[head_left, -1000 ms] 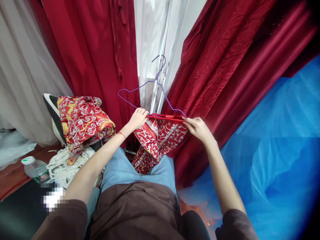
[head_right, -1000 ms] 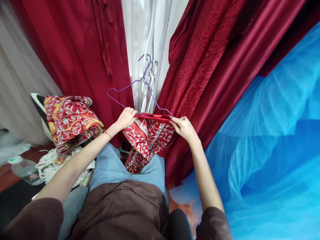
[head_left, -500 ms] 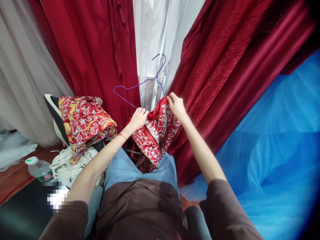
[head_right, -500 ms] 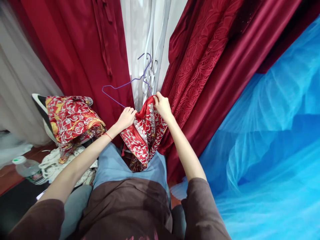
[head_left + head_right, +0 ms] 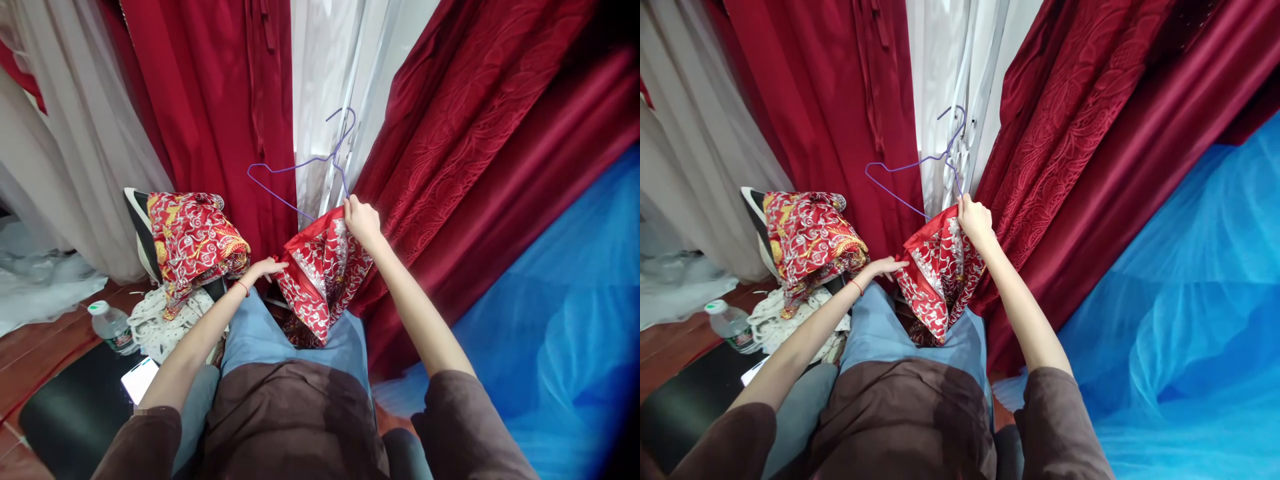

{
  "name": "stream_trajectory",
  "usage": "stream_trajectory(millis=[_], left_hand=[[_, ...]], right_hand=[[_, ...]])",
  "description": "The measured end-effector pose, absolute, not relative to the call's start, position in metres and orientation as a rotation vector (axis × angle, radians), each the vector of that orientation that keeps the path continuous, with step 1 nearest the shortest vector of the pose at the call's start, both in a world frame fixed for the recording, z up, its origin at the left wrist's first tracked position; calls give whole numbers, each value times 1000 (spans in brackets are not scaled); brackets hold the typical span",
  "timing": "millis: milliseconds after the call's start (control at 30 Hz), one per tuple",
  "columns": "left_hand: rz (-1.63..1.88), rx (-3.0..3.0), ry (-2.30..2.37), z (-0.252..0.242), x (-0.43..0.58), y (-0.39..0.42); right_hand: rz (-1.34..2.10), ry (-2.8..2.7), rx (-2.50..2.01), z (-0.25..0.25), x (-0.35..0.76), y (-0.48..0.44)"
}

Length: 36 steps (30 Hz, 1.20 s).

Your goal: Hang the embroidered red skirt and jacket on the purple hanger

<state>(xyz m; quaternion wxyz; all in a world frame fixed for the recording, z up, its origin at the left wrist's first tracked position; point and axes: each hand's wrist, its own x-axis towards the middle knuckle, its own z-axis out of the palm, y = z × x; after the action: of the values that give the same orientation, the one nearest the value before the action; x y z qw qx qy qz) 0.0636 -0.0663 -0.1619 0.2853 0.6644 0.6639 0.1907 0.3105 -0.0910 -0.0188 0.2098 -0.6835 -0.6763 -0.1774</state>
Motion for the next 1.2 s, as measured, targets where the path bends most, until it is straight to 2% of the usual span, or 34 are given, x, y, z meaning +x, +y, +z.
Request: stream_trajectory(millis=[133,333,400,500,600,700,867,1200], left_hand=[[349,1866,1797,-154,68,-70],[761,2173,2009,-88,79,-46],[953,2381,1911,-51,74,-29],[1084,2576,1525,4,42,-1],[913,2466,1371,32,-14,20],[827,2199,1451,22,-64,24],[1019,1817,1390,-13,-89,11],[1400,1721,1338,-14,-79,-4]], right_hand=[[-532,-1876,-1913,-20,315,-90],[-566,-1865,-1917,-21,322,-85],[-580,-1859,-1925,-20,325,-86],[-618,-1844,-1939,-17,330,-91],[-614,-1857,-1931,-16,330,-94],[-536,-1903,-1874,-17,322,-94],[-465,-1905,-1812,-23,310,-89],[-604,-1898,-1775,-34,302,-89]])
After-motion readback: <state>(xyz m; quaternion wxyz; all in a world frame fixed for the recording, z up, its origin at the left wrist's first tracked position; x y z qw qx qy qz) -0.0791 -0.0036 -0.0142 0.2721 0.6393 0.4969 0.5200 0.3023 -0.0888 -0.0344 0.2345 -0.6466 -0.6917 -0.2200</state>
